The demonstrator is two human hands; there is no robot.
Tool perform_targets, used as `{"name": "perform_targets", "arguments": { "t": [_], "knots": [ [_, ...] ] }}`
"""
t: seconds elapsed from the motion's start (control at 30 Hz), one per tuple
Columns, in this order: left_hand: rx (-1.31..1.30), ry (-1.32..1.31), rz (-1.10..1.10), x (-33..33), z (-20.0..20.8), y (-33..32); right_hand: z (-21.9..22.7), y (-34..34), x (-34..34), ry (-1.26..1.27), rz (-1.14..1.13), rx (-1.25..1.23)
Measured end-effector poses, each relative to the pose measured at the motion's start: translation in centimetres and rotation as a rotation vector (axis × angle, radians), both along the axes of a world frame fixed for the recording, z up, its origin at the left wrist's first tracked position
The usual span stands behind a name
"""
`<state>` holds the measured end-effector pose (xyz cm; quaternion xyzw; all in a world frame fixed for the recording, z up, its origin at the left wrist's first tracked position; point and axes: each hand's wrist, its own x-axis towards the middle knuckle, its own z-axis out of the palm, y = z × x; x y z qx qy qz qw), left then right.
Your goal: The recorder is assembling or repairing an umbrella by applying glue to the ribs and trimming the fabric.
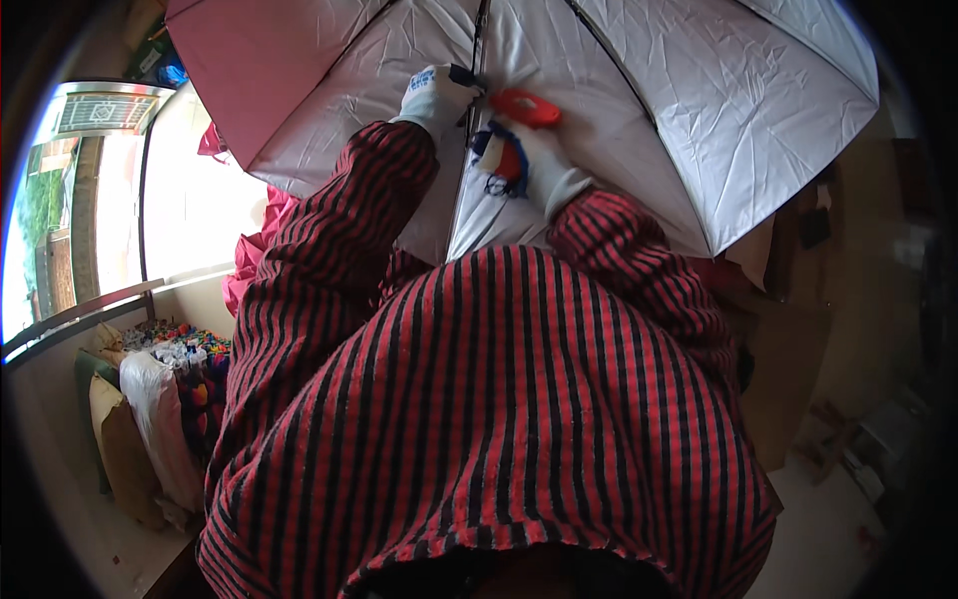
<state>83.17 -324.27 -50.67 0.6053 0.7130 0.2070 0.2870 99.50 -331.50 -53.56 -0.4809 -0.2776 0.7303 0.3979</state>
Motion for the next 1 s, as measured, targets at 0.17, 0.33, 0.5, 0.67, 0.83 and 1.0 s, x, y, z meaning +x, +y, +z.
{"name": "perform_targets", "arguments": {
  "t": [0.17,0.33,0.5,0.67,0.83,1.0],
  "knots": [
    [-0.113,0.229,-0.06,1.9,0.5,-1.2,1.7,-4.1,-0.8,-0.056,-0.157,-0.207],
    [-0.189,0.254,-0.129,2.1,0.8,-1.0,0.7,-5.0,-1.2,0.142,-0.012,-0.154],
    [-0.166,0.238,-0.115,2.4,2.5,-1.3,-1.2,-5.4,-1.7,0.248,-0.062,-0.262],
    [-0.155,0.217,-0.112,1.7,1.2,-0.7,-1.9,-5.7,0.6,-0.359,0.333,0.536],
    [-0.224,0.224,-0.153,1.7,1.4,0.0,-2.0,-5.9,1.7,-0.74,0.479,0.9],
    [-0.321,0.175,-0.155,0.9,0.2,0.9,-2.3,-5.3,2.4,-0.789,0.506,1.039]
  ]
}}
